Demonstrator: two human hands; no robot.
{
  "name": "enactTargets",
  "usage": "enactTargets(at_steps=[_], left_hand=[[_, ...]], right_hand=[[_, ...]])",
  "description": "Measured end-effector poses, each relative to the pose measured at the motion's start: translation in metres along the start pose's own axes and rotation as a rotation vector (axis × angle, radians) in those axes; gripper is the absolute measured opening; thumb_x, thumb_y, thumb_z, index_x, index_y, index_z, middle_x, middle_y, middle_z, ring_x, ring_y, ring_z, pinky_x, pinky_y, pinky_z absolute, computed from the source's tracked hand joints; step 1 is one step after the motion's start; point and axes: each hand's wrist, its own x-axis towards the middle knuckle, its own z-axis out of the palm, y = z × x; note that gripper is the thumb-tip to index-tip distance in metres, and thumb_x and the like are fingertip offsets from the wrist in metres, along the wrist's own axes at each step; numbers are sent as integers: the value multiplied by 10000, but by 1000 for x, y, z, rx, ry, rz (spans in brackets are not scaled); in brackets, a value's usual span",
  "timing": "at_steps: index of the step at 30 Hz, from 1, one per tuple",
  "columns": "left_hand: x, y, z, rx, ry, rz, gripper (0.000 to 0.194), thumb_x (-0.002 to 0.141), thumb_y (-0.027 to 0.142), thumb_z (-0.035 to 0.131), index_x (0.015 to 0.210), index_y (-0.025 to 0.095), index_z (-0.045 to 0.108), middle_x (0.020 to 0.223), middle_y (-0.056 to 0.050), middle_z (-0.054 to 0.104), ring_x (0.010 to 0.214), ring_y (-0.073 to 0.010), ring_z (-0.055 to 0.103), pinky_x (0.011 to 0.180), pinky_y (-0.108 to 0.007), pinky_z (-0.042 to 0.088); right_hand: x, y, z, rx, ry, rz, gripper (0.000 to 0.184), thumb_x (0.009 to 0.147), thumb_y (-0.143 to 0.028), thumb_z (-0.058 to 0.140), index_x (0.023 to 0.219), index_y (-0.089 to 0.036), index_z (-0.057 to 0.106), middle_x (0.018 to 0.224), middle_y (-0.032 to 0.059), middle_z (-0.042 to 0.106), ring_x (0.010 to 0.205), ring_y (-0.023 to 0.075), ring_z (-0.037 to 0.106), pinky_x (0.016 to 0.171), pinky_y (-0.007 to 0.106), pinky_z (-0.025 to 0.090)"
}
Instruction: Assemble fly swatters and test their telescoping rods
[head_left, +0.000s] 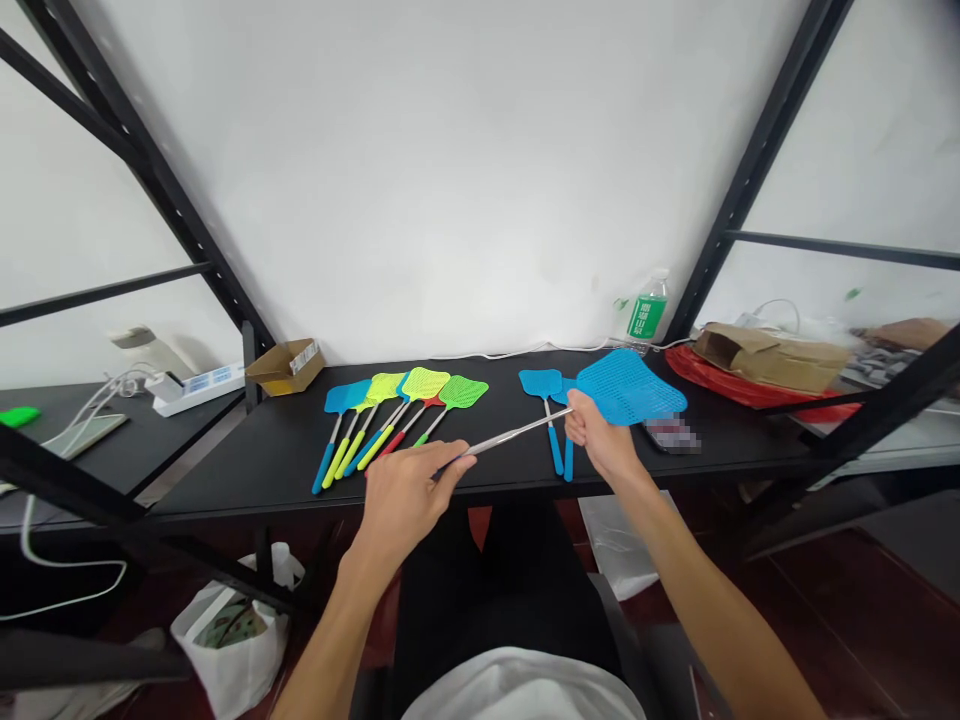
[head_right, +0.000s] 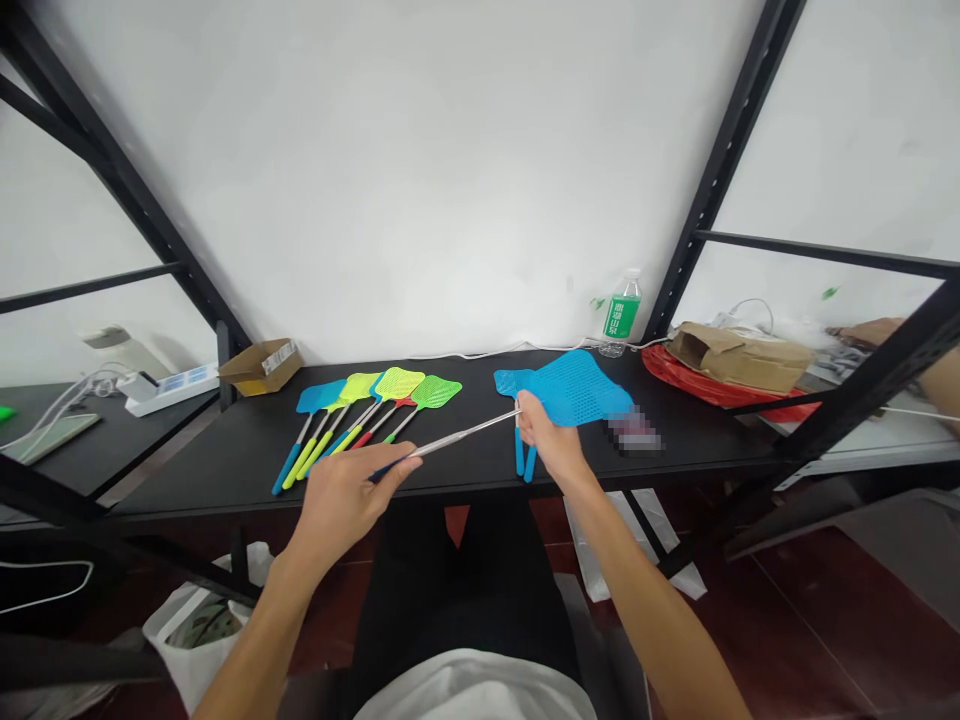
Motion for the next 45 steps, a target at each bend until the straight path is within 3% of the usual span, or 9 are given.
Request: enactTargets(at_steps=[3,6,15,19,25,37,45], left_hand=[[0,-15,-4,74,78,6,270,962,442,595,994,275,805,905,-11,805,736,-181,734,617,-272,449],[2,-23,-6,113,81,20,270,964,436,593,979,271,806,895,-9,805,757,-194,735,625,-281,449],[5,-30,-12,177,157,68,300,980,439,566,959,264,808,914,-24,805,729,-185,718,657,-288,449],[5,-32,-14,185,204,117,255,976,391,587,949,252,800,888,-27,805,765,-191,729,729,-312,464],[6,-33,-14,306,352,211,143,936,297,647,929,276,788,838,-3,803,657,-176,676,780,-349,466],[4,-57,-14,193,257,197,180,947,336,636,950,245,791,810,-15,793,679,-162,705,751,-316,487],[0,-75,-22,204,260,189,194,956,308,602,961,250,787,870,-31,803,764,-192,735,802,-343,492]], right_hand=[[7,-9,-10,17,80,10,536,800,-448,737,495,-218,362,445,-75,291,395,57,256,391,243,212],[11,-17,-17,1,80,1,516,798,-421,740,502,-215,372,450,-73,310,391,53,268,390,241,214],[11,-21,-23,-29,83,-59,512,838,-397,706,509,-220,356,457,-71,292,391,60,276,386,258,236],[14,-22,-25,-9,143,-48,512,811,-379,726,521,-225,334,460,-74,288,391,58,263,369,251,236],[16,-29,-30,60,240,17,501,757,-338,763,534,-224,329,466,-82,296,396,47,261,352,227,233],[22,-42,-57,63,269,-13,475,699,-278,799,552,-215,352,468,-95,308,381,22,257,323,184,219],[27,-38,-71,62,299,2,453,707,-254,789,552,-221,364,469,-89,320,392,33,259,314,170,239]])
